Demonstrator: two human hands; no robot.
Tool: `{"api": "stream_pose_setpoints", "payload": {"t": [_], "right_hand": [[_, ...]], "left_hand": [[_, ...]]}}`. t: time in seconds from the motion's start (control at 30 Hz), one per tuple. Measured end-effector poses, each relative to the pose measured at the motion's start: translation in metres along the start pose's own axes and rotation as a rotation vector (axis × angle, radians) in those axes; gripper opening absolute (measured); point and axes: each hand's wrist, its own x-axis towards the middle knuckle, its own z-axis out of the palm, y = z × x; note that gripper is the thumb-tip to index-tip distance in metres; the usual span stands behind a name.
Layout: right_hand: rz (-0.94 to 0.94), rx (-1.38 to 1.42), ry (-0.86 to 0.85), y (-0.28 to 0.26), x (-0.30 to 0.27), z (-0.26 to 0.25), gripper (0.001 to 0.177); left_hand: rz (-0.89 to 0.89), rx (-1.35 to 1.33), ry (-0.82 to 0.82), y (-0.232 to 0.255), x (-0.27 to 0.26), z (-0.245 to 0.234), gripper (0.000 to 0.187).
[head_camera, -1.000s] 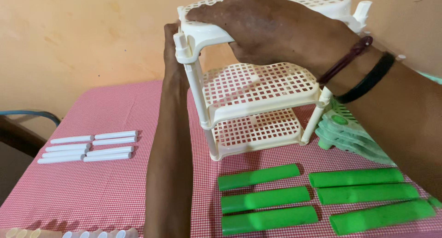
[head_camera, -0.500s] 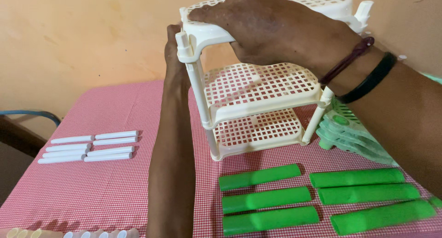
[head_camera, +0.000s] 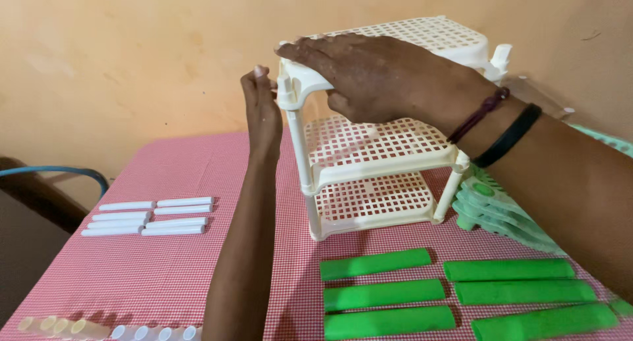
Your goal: The person assembles a three-tier white plastic storage rack by inserting white plastic connectors and vertical rods into the shelf units. They repeatedly pick up connectors and rods, align them with the shelf holes, and press them into place until the rack stands upright.
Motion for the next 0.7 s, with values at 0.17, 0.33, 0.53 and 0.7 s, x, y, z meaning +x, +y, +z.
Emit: {"api": "stream_pose_setpoints", "payload": {"t": [0.17, 0.33, 0.53, 0.7], "right_hand": [[-0.329, -0.113, 0.284, -0.009, -0.005, 0.014, 0.067], [-0.205, -0.078, 0.228, -0.016, -0.009, 0.019, 0.072], [-0.171, -0.124, 0.261, -0.020, -0.010, 0.029, 0.075], [-0.078, -0.178, 0.369, -0.034, -0.015, 0.053, 0.070]], "left_hand": [[0.199, 0.070, -0.093, 0.054, -0.070, -0.028, 0.056], [0.384, 0.379, -0.256, 0.081, -0.094, -0.014, 0.072], [0.391, 0.392, -0.218, 0.084, -0.094, -0.008, 0.056], [0.310, 0.391, -0.254, 0.087, -0.094, -0.012, 0.056]]}}
